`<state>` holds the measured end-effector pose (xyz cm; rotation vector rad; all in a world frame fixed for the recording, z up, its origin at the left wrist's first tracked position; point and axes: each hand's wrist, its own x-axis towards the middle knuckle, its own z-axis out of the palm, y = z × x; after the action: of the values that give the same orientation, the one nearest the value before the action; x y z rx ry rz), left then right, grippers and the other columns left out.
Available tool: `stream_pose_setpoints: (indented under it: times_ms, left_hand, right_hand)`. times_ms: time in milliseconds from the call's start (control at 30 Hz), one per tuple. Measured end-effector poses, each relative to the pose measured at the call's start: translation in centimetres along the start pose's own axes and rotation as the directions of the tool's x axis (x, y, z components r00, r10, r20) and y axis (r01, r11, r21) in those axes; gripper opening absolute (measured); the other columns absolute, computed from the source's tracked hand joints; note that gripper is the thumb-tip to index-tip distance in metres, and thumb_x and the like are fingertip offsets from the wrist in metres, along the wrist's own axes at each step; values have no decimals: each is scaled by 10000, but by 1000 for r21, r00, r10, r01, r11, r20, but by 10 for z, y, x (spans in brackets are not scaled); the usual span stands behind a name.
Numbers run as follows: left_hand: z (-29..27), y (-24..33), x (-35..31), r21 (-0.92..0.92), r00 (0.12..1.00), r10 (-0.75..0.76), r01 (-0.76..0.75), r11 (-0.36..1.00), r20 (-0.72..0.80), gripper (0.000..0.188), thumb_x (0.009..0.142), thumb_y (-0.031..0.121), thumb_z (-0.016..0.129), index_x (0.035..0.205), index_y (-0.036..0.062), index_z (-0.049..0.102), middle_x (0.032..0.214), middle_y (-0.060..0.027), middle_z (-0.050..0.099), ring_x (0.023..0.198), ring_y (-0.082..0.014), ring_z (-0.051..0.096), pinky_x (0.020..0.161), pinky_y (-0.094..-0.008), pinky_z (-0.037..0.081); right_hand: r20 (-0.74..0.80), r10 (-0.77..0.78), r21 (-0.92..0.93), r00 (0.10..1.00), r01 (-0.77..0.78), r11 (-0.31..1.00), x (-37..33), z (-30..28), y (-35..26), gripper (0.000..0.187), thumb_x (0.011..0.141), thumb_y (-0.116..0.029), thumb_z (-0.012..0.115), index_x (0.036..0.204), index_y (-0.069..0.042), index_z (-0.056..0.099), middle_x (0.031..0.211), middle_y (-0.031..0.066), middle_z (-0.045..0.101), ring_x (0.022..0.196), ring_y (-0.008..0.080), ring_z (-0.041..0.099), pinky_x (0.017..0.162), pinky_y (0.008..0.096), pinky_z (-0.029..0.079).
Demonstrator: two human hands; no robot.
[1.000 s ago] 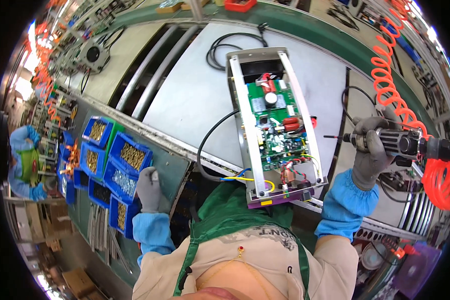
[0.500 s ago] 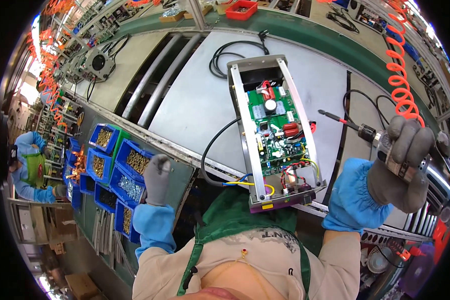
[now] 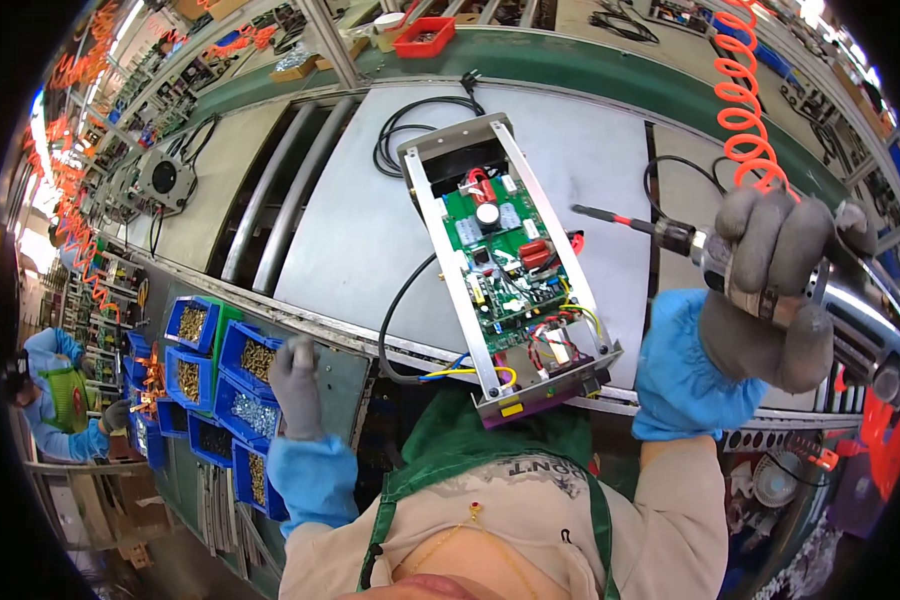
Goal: Assembling components and using an electric screwdriver to secure parts inside an electronic housing unit.
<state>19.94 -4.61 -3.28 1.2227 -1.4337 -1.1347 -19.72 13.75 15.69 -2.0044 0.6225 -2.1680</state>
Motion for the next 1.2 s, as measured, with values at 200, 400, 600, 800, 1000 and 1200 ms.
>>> stream_pose_setpoints:
  times_ms: [200,400,600,800,1000,1200]
  left_hand:
    - [119,130,18,-441,823,20,283,852,568,370,946,336,597,1036,-23,581,744,-10,509,614,-61,399,540,-190,336]
    - [151,147,7,-441,740,62,328,836,670,446,903,478,611,927,33,597,642,8,530,519,-46,415,432,-173,304]
    - [155,153,-1,-445,776,78,273,853,625,447,906,497,603,898,50,607,624,7,565,496,-27,434,409,-175,305]
    - [165,148,3,-482,779,277,36,876,562,441,906,463,624,908,22,647,682,-7,608,581,-32,514,509,-169,378]
    - [178,152,16,-462,701,426,-155,873,571,413,941,404,592,952,-3,662,754,-29,640,666,-70,570,602,-212,452]
    - [193,172,94,-311,651,589,-501,807,479,463,904,256,612,1243,-51,543,1102,-166,641,992,-230,618,898,-325,482]
  right_hand:
    - [-173,34,404,984,40,914,14,34,16,605,814,-263,620,1352,-65,424,650,-102,363,597,51,404,676,290,276]
    - [-205,60,558,977,66,827,23,49,26,554,741,-155,633,1241,34,491,695,-77,438,589,41,445,724,276,365]
    - [-101,86,516,991,-22,856,22,50,28,534,777,-162,635,1265,-17,476,690,-57,432,597,61,442,728,291,348]
    - [-61,54,530,997,-13,848,22,44,26,543,779,-173,635,1271,-16,470,698,-59,430,611,64,440,715,280,305]
    - [-191,86,446,978,9,895,21,38,21,571,838,-220,576,1354,-38,413,669,-67,399,584,72,416,752,319,341]
    - [-324,45,460,945,116,880,27,4,26,577,826,-237,604,1336,-17,448,703,-55,378,643,81,417,831,338,391]
